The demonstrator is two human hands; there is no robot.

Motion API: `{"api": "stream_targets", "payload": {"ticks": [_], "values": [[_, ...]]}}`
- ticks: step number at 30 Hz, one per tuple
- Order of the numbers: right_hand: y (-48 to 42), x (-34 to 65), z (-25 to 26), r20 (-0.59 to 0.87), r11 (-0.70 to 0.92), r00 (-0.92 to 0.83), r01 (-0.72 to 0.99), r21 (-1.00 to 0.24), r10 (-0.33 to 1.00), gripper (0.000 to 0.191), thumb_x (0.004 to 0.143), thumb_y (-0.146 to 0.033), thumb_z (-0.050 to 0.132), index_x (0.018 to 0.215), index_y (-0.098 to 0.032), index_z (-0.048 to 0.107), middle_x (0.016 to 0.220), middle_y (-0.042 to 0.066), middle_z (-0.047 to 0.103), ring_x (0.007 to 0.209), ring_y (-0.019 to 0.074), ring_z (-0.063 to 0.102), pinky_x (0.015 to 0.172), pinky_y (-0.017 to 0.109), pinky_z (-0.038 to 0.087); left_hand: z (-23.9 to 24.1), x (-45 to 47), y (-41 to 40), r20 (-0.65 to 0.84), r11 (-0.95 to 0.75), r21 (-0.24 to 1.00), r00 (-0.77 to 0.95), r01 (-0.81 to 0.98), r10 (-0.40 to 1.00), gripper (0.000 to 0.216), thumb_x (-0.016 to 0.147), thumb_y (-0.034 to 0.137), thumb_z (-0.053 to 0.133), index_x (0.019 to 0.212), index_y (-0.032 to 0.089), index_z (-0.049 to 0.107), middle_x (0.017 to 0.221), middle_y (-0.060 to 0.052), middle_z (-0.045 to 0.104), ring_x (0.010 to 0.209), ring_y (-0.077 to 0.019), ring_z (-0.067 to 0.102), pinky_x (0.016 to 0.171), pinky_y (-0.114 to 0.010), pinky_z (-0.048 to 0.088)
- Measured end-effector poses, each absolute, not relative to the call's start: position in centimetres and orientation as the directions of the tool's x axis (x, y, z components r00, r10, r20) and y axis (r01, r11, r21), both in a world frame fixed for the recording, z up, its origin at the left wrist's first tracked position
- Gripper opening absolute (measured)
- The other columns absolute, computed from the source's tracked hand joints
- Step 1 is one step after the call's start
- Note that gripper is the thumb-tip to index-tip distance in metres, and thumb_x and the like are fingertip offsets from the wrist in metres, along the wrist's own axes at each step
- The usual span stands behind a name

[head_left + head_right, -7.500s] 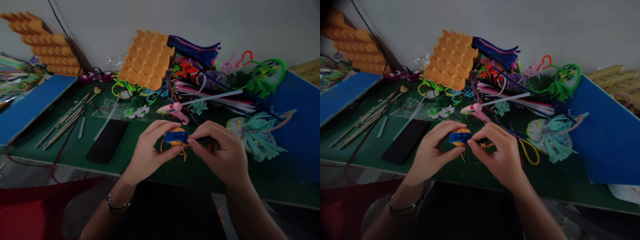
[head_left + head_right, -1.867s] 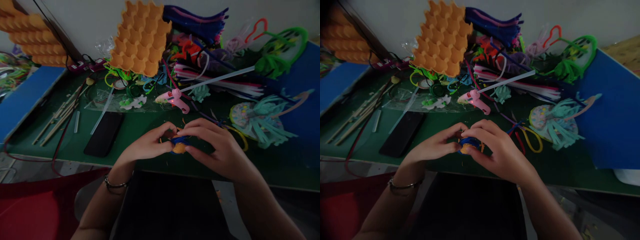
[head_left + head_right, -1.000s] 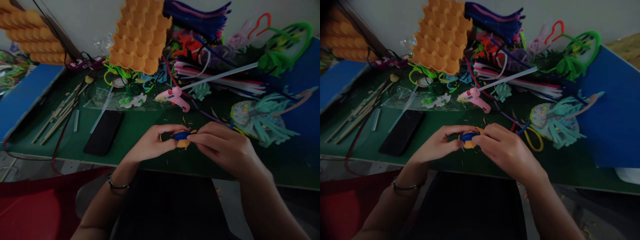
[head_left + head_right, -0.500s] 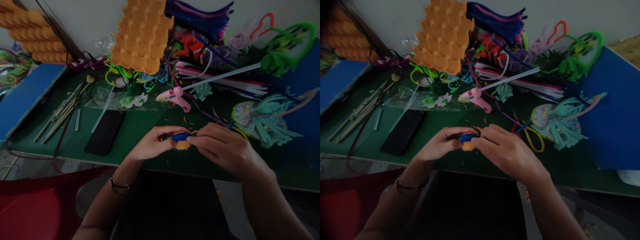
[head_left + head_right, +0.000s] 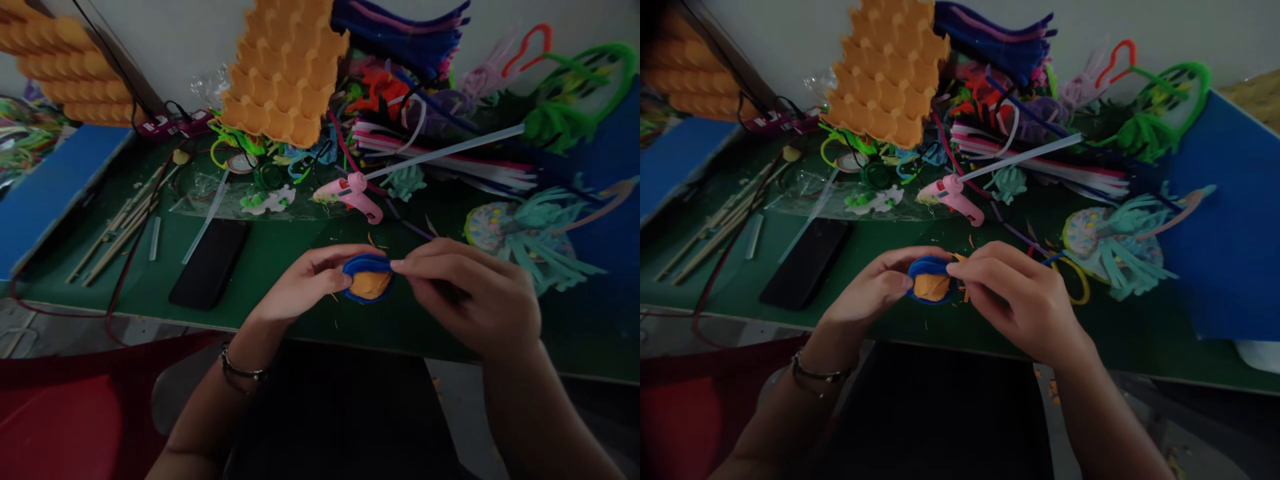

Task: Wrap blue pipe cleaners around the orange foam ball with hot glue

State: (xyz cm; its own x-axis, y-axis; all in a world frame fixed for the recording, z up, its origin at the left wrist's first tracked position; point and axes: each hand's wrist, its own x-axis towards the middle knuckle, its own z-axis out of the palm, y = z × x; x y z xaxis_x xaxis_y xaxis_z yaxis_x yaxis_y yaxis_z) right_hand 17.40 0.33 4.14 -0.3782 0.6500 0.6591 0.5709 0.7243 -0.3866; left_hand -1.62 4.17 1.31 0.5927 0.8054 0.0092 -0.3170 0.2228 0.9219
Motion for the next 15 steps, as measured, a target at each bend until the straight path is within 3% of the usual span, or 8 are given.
{"api": "stream_targets", "payload": {"ticks": [8,15], "values": [[0.34,17.48,3.98,0.686,0.746,-0.413,0.598,-0.291,0.599,0.024,0.080,-0.002,0.055,0.092,-0.021,0.062,0.079,0.003,0.064,0.074,0.0099,0.062,0.064,0.020,0.052,1.17,-1.43,3.98,-0.002,0.252,0.903,0.583,-0.347,0.813,0.028,0.065,0.019,0.066,0.092,0.020,0.072,0.101,-0.003,0.071,0.094,-0.0217,0.063,0.084,-0.030,0.048],[0.18,17.40,4.32,0.658,0.714,-0.382,0.605,-0.353,0.649,0.024,0.080,-0.003,0.053,0.094,-0.021,0.062,0.080,0.002,0.066,0.070,0.0103,0.063,0.060,0.021,0.051,1.02,-1.35,4.17,0.020,0.271,0.880,0.603,-0.389,0.798,0.026,0.066,0.019,0.066,0.091,0.023,0.073,0.095,0.001,0.071,0.086,-0.0164,0.064,0.076,-0.024,0.048]]}}
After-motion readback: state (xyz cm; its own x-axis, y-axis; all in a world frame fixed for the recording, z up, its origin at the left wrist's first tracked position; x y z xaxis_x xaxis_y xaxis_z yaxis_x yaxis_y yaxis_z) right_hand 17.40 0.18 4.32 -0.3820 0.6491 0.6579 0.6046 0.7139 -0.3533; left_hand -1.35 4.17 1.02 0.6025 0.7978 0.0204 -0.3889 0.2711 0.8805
